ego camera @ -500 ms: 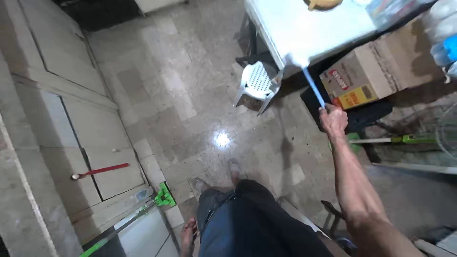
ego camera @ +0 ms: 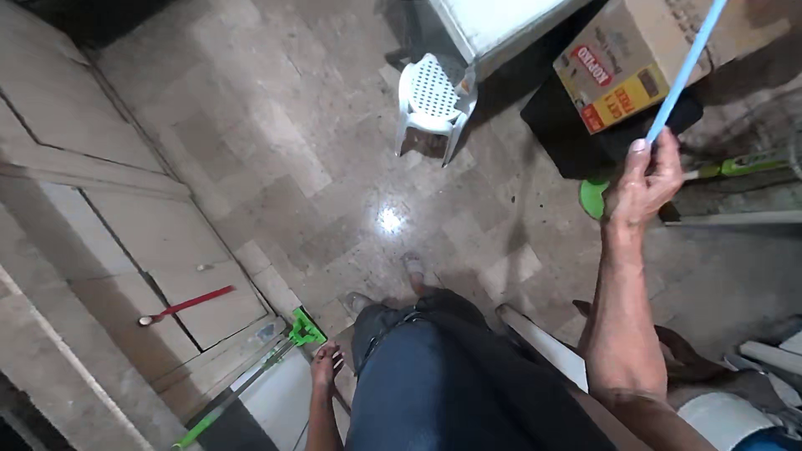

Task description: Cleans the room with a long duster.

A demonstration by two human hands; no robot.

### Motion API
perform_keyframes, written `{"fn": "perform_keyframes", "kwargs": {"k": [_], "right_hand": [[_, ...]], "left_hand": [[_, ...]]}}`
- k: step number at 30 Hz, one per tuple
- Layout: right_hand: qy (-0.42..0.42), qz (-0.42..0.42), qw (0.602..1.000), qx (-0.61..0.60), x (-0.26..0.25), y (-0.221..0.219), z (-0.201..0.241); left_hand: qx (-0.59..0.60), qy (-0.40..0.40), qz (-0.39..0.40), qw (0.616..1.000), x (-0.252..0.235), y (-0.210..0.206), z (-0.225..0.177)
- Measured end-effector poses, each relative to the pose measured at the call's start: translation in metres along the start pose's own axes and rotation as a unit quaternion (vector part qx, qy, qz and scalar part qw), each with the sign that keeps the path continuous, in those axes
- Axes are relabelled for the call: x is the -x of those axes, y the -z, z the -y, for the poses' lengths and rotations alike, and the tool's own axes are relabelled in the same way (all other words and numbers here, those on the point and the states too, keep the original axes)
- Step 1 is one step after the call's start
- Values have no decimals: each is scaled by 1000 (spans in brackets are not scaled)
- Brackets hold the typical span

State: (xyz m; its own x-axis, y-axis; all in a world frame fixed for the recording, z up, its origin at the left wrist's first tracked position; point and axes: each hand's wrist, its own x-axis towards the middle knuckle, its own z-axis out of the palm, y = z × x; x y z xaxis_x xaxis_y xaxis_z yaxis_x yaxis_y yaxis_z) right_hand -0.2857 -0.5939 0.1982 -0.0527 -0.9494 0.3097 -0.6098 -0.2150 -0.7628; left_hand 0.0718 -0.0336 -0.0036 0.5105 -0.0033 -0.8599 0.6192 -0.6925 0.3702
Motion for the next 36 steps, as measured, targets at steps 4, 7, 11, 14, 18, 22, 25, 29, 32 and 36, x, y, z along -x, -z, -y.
{"fn": "perform_keyframes", "kwargs": {"k": [4,7,11,14,18,22,25,29,32,36], "right_hand": [[9,-12,999,-28,-5,30,-11],[12,-20,999,-34,-3,52,-15],[-4,-30,999,-44,1,67,-24],[-49,-31,997,-50,11,74,-28],[-100,-34,994,-43,27,78,-36],[-118,-48,991,-45,36,74,-47],[-146,-51,988,-12,44,73,-41],[-178,-68,982,20,49,70,-37],[-215,-88,972,37,60,68,-31],[-263,-138,954,41,75,56,-23]], "left_hand": [[-26,14,2,1000,8,-6,-7],[-38,18,3,999,10,-10,-6],[-54,13,8,998,9,-14,-12],[-74,9,13,997,7,-18,-24],[-91,1,19,996,-3,-15,-40],[-106,4,28,994,-13,-12,-48],[-126,16,36,991,-15,-14,-62],[-188,34,61,980,-21,-27,-93],[-213,24,89,973,-43,-36,-121],[-231,-3,121,965,-85,-53,-171]]}}
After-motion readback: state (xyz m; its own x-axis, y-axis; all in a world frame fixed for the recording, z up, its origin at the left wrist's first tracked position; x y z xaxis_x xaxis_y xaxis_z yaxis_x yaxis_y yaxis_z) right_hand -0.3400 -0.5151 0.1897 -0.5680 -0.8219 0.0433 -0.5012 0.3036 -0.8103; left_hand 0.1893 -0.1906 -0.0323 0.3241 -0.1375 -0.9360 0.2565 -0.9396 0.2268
